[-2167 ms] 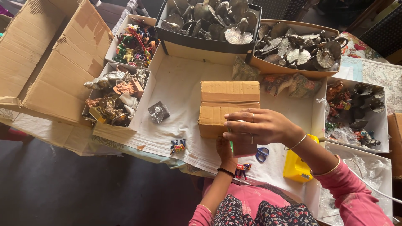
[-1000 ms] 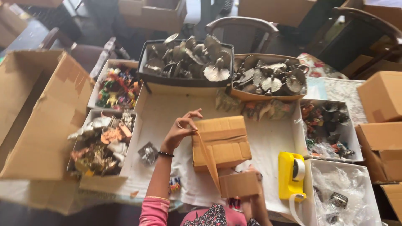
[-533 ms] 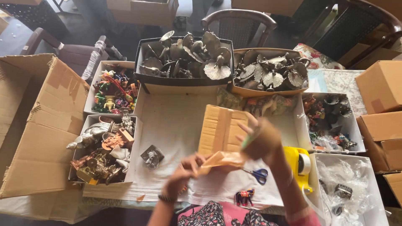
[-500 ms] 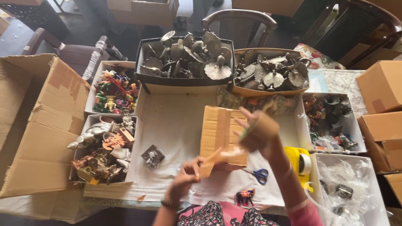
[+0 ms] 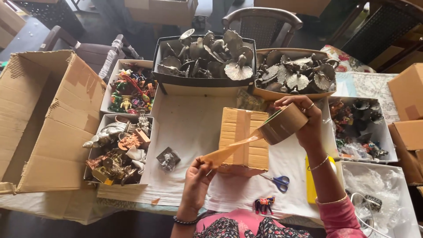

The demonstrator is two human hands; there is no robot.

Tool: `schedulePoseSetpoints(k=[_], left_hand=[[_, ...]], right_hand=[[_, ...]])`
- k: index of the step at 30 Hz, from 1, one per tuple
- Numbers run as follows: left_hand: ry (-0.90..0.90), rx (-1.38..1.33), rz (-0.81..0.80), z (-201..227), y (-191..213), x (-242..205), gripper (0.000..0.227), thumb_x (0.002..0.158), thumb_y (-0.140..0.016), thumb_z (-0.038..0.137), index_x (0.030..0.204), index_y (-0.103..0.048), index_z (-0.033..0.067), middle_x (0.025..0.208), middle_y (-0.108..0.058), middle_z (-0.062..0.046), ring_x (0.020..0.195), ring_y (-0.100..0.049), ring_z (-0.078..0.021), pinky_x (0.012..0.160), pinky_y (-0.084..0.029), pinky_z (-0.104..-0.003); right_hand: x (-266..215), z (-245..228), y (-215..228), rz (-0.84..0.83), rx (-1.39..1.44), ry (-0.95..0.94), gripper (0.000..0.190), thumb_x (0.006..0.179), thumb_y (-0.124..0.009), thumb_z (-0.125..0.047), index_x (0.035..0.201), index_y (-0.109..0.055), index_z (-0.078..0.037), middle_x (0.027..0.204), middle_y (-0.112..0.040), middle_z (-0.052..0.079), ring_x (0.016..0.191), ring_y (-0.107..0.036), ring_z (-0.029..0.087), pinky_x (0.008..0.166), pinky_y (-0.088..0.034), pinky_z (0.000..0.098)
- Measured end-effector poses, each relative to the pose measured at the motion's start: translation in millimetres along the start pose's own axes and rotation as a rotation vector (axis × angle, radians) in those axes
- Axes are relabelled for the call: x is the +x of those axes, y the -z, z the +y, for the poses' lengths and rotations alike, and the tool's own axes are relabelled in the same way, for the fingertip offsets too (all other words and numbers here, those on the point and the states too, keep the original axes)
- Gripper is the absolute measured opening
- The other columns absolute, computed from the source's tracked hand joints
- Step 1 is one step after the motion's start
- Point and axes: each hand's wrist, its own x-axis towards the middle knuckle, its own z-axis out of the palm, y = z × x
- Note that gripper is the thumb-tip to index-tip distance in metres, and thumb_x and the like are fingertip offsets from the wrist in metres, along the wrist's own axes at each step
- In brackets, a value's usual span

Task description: The person tapes a small cardboard box using a roll of brown packing tape and scissors. They apply tape to the seams, cut the tape with scissors, and smooth it down. The person then places the sealed box into a larger cardboard box.

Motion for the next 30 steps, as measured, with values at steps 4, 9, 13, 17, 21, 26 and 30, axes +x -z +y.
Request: schedulePoseSetpoints(k=[4, 9, 13, 17, 21, 26, 30], left_hand=[[0.031, 0.094, 0.098, -14, 12, 5, 0.017, 0.092, -0.075, 0.007, 0.103, -0.062, 0.0048, 0.098, -0.07, -0.004, 0.089, -0.07, -0.0154, 0.087, -0.057, -0.031], [0.125, 0.236, 0.132, 3, 1, -9, 0.016, 0.09, -0.075, 0.007, 0.1, -0.063, 0.0033, 0.089, -0.072, -0.006, 0.081, -0.071, -0.0153, 0.073, -0.055, -0.026], [0.182, 0.284, 0.198, 7, 8, -12, 0.016, 0.088, -0.074, 0.007, 0.099, -0.063, 0.0031, 0.087, -0.072, -0.006, 0.08, -0.072, -0.0151, 0.071, -0.054, -0.026], [0.201, 0.325, 0.179, 4, 21, -13, 0.017, 0.088, -0.076, 0.007, 0.1, -0.065, 0.0006, 0.083, -0.072, -0.008, 0.074, -0.069, -0.0145, 0.063, -0.05, -0.025], [0.221, 0.344, 0.095, 4, 21, -14, 0.018, 0.089, -0.076, 0.008, 0.101, -0.065, -0.0004, 0.085, -0.072, -0.009, 0.075, -0.069, -0.0136, 0.063, -0.051, -0.023], [0.272, 0.429, 0.15, 15, 19, -17, 0.018, 0.088, -0.075, 0.007, 0.101, -0.065, 0.001, 0.085, -0.073, -0.01, 0.075, -0.069, -0.0138, 0.065, -0.051, -0.024], [0.252, 0.581, 0.195, 27, 7, -44, 0.018, 0.085, -0.076, 0.004, 0.096, -0.062, 0.003, 0.085, -0.074, -0.008, 0.077, -0.07, -0.013, 0.068, -0.053, -0.024]], right_hand=[[-13, 2, 9, 0.052, -0.039, -0.016, 0.021, 0.095, -0.061, 0.01, 0.113, -0.062, 0.0, 0.115, -0.071, 0.011, 0.11, -0.07, 0.015, 0.099, -0.057, 0.0302], [-24, -1, 28, 0.203, -0.349, 0.081, 0.017, 0.094, -0.066, 0.008, 0.109, -0.066, 0.001, 0.101, -0.071, 0.007, 0.095, -0.068, 0.013, 0.088, -0.054, 0.0256], [-21, -10, 45, 0.241, -0.576, 0.184, 0.02, 0.092, -0.066, 0.008, 0.108, -0.07, -0.002, 0.097, -0.073, 0.007, 0.091, -0.07, 0.014, 0.084, -0.053, 0.0248], [-28, -6, 57, 0.235, -0.755, 0.242, 0.019, 0.091, -0.07, 0.006, 0.106, -0.072, -0.005, 0.096, -0.074, 0.008, 0.089, -0.072, 0.018, 0.083, -0.054, 0.0252], [-38, -2, 60, 0.249, -0.76, 0.2, 0.015, 0.093, -0.068, 0.005, 0.105, -0.072, -0.004, 0.096, -0.074, 0.008, 0.09, -0.073, 0.018, 0.085, -0.055, 0.0267], [-40, 22, 57, 0.214, -0.753, 0.195, 0.017, 0.089, -0.071, 0.003, 0.103, -0.072, -0.005, 0.1, -0.074, 0.009, 0.094, -0.074, 0.021, 0.088, -0.057, 0.0307], [-54, 33, 54, 0.142, -0.775, 0.176, 0.023, 0.083, -0.073, 0.006, 0.102, -0.071, -0.007, 0.103, -0.074, 0.009, 0.097, -0.073, 0.023, 0.087, -0.057, 0.0323]])
